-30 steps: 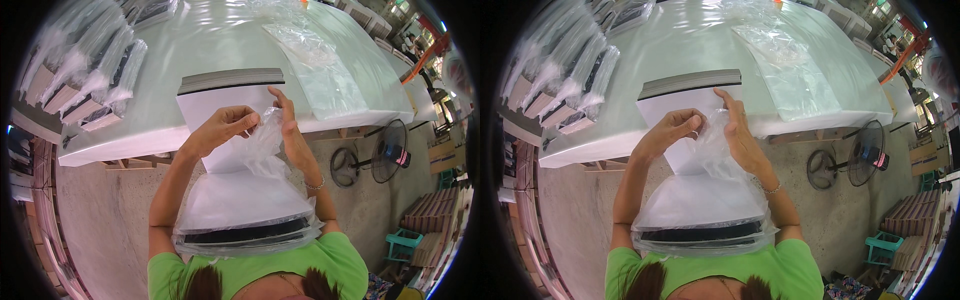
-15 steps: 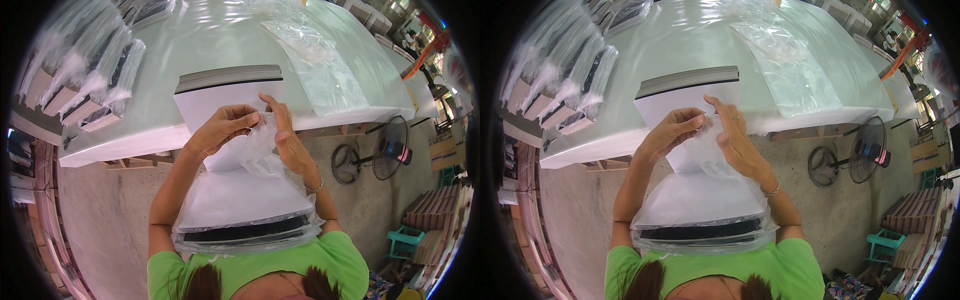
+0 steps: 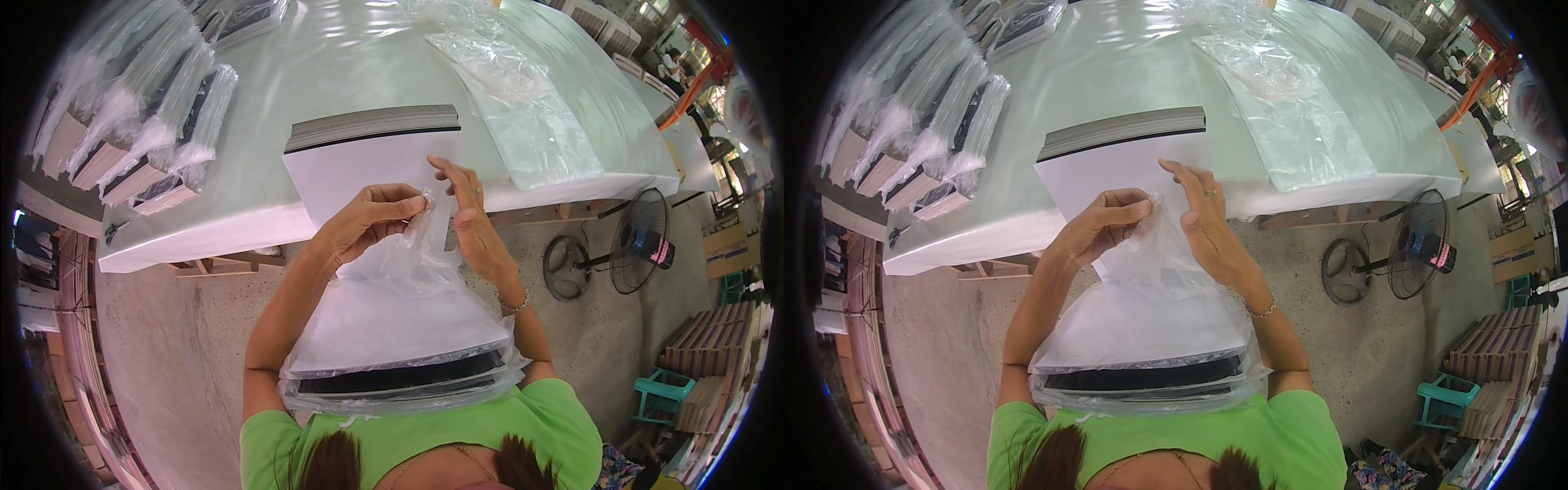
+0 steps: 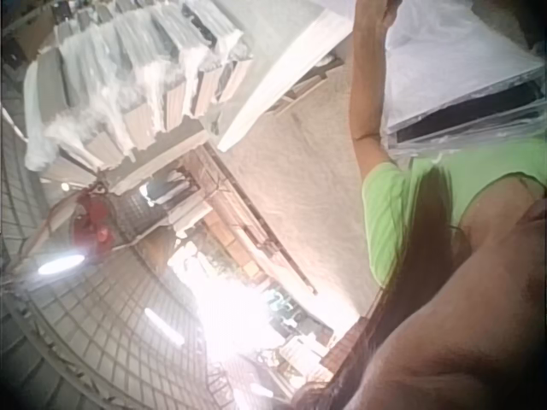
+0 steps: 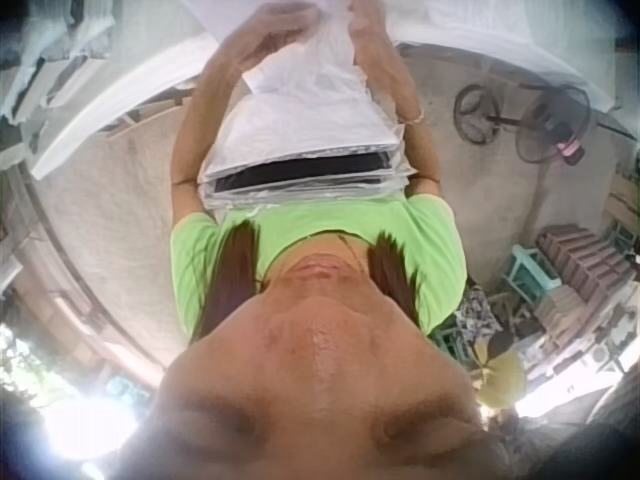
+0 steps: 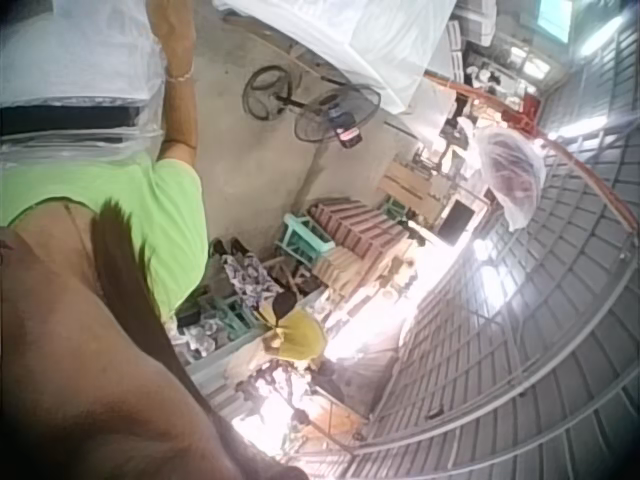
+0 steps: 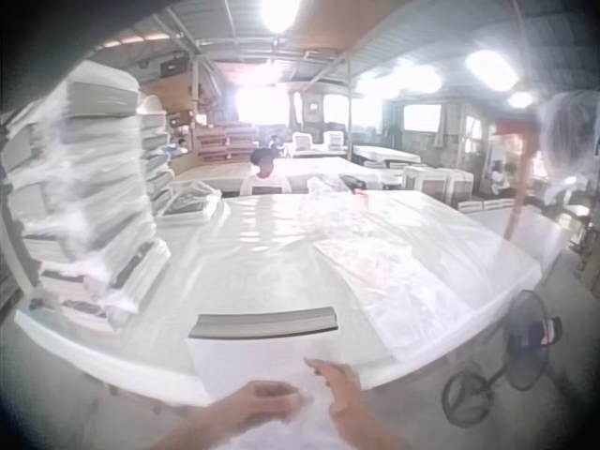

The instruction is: The person wraps individual dark flat rectangular items in clear plastic bags, pulling each bag over the item and then folding or smoothing it before placing the wrapped item on a stack.

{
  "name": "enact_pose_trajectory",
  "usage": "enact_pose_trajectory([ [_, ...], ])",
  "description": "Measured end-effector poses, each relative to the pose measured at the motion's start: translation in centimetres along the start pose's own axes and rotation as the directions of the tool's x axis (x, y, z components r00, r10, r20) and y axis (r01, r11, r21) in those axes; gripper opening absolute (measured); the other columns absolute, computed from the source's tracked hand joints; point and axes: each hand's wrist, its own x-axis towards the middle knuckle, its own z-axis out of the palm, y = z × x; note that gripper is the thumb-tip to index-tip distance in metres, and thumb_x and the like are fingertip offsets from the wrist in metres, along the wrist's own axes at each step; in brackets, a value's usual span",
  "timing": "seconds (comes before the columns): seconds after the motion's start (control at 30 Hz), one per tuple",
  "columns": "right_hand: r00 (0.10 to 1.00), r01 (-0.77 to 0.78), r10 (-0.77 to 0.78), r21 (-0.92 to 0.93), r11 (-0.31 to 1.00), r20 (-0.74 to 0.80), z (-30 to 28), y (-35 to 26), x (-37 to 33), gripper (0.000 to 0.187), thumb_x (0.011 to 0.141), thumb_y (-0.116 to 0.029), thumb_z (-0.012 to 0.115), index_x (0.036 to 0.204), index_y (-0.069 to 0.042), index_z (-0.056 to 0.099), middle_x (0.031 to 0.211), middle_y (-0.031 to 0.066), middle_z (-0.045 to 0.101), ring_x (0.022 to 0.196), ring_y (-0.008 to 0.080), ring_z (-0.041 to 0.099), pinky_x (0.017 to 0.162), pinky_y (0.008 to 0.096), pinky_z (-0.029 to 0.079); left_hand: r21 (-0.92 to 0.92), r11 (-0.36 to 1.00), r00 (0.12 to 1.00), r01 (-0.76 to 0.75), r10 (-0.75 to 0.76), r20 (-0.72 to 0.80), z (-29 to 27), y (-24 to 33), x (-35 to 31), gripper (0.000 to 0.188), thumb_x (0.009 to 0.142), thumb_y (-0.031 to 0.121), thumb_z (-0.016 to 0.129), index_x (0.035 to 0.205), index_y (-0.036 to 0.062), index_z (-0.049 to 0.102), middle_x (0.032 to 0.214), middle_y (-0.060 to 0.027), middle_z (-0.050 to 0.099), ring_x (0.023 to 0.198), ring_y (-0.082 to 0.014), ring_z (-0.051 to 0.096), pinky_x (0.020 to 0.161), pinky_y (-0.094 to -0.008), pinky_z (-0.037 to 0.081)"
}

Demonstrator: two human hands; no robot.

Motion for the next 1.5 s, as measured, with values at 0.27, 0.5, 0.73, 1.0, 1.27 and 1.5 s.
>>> enact_pose_trajectory([
  [0.27,1.0,0.01,-0.011,-0.077,0.997,-0.013,0.3,-0.1,-0.1,0.068,0.09,-0.058,0.019,0.135,-0.009,0.032,0.13,0.0149,0.034,0.119,0.031,0.03,0.103,0.0423,0.015,-0.012,0.999,0.999,-0.031,0.031,-0.024,-0.3,-0.8,-0.1,0.031,0.079,0.028,0.069,0.098,0.0045,0.062,0.087,0.0002,0.06,0.079,-0.0068,0.057,0.072,-0.0176,0.048],
  [0.5,0.996,0.0,-0.015,-0.177,0.984,-0.085,0.1,0.1,-0.4,0.063,0.091,-0.055,0.02,0.134,-0.011,0.035,0.125,0.0175,0.035,0.113,0.0312,0.031,0.1,0.042,0.018,-0.042,0.999,1.0,-0.018,0.019,0.014,0.3,-1.1,-0.3,0.032,0.079,0.027,0.069,0.096,0.0014,0.062,0.085,-0.0012,0.06,0.077,-0.007,0.057,0.068,-0.018,0.048],
  [0.73,0.998,-0.058,0.047,-0.244,0.968,-0.049,-0.6,-0.3,-0.5,0.074,0.089,-0.061,0.01,0.132,-0.007,0.037,0.132,0.0126,0.034,0.121,0.0302,0.027,0.104,0.0429,0.018,0.001,0.999,0.999,-0.039,0.039,0.0,0.0,-1.2,-0.7,0.032,0.077,0.029,0.071,0.093,0.0018,0.064,0.08,-0.0017,0.061,0.073,-0.0064,0.056,0.066,-0.0174,0.047],
  [1.0,0.993,0.047,-0.062,-0.139,0.989,-0.104,-0.6,-0.1,-0.5,0.049,0.09,-0.043,0.035,0.128,-0.013,0.044,0.117,0.0152,0.043,0.105,0.0287,0.035,0.096,0.0402,0.024,-0.043,0.998,0.998,-0.042,0.04,-0.04,0.6,-1.3,-0.9,0.033,0.075,0.032,0.072,0.089,0.0034,0.064,0.076,0.0001,0.06,0.069,-0.0056,0.056,0.062,-0.0169,0.046],
  [1.27,0.995,0.097,-0.1,-0.113,0.989,-0.027,-0.8,-2.2,0.4,0.038,0.063,-0.008,0.072,0.1,-0.01,0.062,0.104,0.0054,0.053,0.098,0.0229,0.047,0.089,0.0373,0.035,-0.044,0.999,1.0,-0.025,0.026,0.012,0.7,-1.3,-1.1,0.039,0.073,0.034,0.074,0.092,0.0028,0.062,0.077,-0.0004,0.06,0.065,-0.0059,0.056,0.058,-0.017,0.046],
  [1.5,0.969,0.206,-0.088,0.559,0.803,-0.231,0.1,-0.9,0.8,0.015,0.08,-0.009,0.063,0.092,-0.004,0.056,0.085,0.003,0.056,0.073,0.0104,0.048,0.067,0.0227,0.041,-0.145,0.984,0.991,-0.104,0.091,-0.093,-0.6,-2.3,-0.9,0.032,0.08,0.031,0.068,0.095,0.004,0.06,0.081,-0.0001,0.059,0.069,-0.006,0.057,0.062,-0.0188,0.049],
])
